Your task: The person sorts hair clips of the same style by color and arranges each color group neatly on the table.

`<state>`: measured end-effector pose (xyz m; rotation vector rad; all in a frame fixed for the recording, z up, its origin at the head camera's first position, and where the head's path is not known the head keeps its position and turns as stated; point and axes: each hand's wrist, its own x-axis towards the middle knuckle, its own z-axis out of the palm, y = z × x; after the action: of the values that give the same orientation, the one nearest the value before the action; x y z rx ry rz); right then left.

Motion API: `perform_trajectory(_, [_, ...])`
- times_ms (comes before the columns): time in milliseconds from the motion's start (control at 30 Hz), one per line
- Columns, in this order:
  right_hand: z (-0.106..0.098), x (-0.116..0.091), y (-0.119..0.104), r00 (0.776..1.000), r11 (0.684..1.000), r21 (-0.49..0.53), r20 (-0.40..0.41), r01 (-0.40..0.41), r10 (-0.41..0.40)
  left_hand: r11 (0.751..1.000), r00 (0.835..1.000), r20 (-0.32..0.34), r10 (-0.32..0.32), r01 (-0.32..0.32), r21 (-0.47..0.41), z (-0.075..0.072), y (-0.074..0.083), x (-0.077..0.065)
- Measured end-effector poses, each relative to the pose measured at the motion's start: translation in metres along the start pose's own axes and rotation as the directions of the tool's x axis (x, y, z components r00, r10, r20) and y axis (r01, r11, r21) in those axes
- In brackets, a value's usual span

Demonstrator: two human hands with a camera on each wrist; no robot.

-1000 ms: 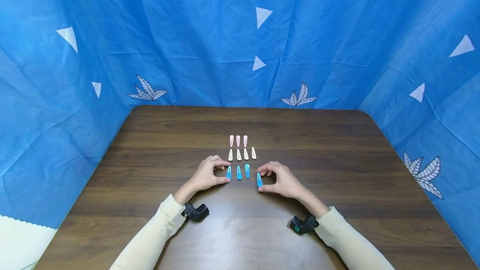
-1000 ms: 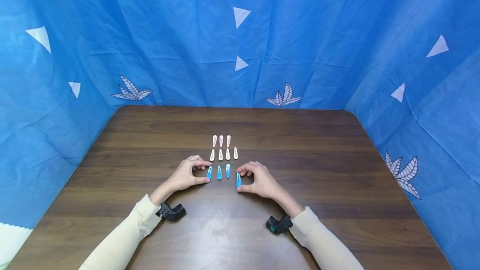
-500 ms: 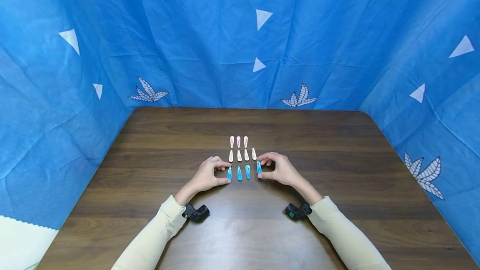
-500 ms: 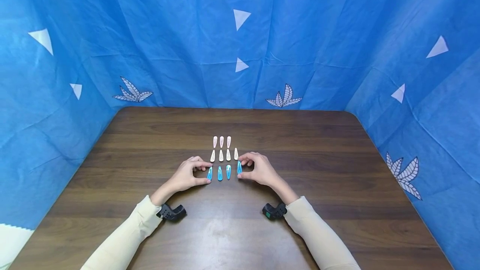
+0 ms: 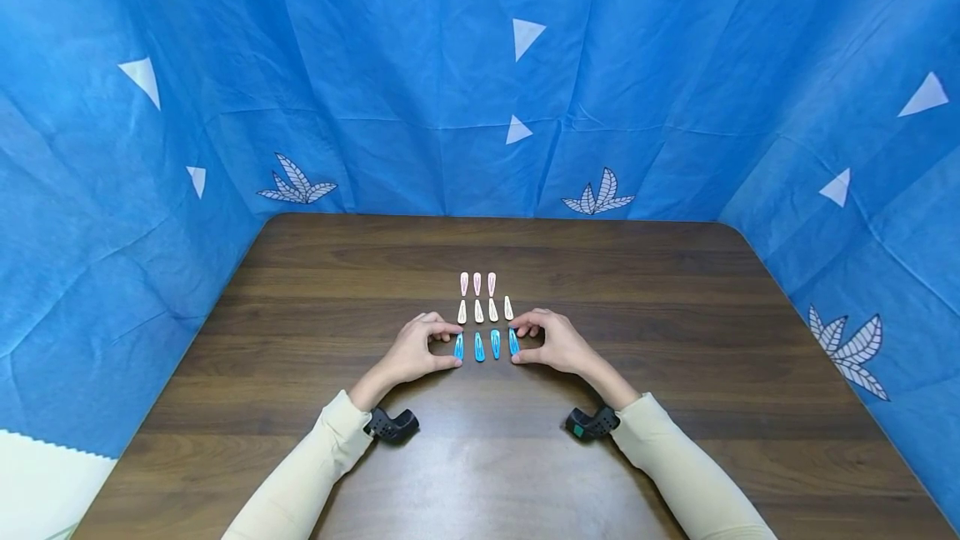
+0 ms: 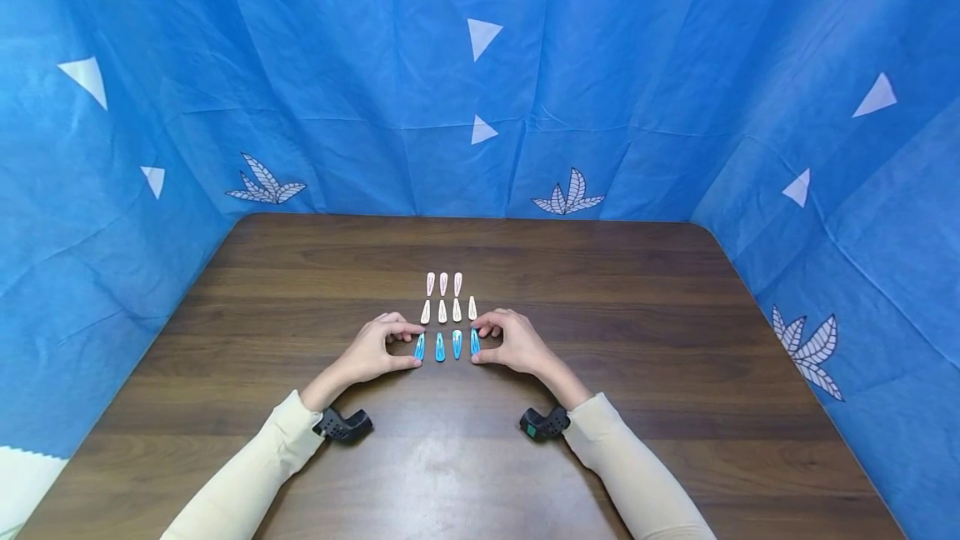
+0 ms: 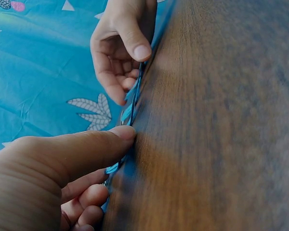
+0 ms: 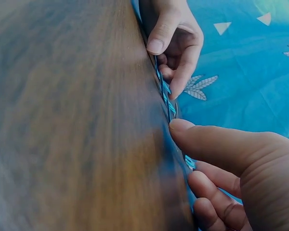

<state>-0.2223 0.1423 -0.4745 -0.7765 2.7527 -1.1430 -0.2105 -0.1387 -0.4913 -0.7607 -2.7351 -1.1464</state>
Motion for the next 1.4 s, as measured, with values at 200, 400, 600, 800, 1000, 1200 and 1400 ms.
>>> perform_trajectory(200, [0.0, 0.0, 0.001, 1.0, 1.0, -0.024, 0.001, 0.007, -0.007, 1.0, 1.0, 0.002, 0.001, -0.002, 0.002, 0.0, 0.001, 0.001])
perform_trajectory(400, [-0.001, -0.001, 0.0, 1.0, 1.0, -0.029, 0.005, 0.013, -0.013, 1.0, 1.0, 0.008, -0.009, 0.009, 0.002, -0.001, 0.002, 0.0])
perform_trajectory(600, [-0.001, 0.0, 0.0, 1.0, 1.0, -0.026, 0.011, 0.011, -0.01, 1.0, 1.0, 0.007, -0.015, 0.015, -0.001, -0.002, 0.002, 0.0])
perform_trajectory(800, [0.0, 0.0, 0.002, 1.0, 1.0, -0.029, 0.015, -0.001, 0.001, 1.0, 1.0, 0.015, -0.018, 0.018, -0.001, -0.001, 0.001, 0.001])
perform_trajectory(1000, [0.0, -0.001, 0.003, 1.0, 1.0, -0.019, 0.01, 0.002, -0.002, 1.0, 1.0, 0.013, -0.019, 0.019, -0.005, 0.0, 0.0, 0.0])
perform_trajectory(1200, [-0.005, -0.005, 0.001, 1.0, 1.0, 0.01, -0.004, -0.006, 0.006, 1.0, 1.0, 0.019, -0.014, 0.014, -0.007, 0.001, 0.002, 0.002])
perform_trajectory(1400, [-0.012, -0.008, -0.003, 1.0, 0.998, 0.063, -0.026, -0.008, 0.01, 1.0, 1.0, 0.008, -0.001, 0.001, -0.021, 0.0, 0.004, 0.004])
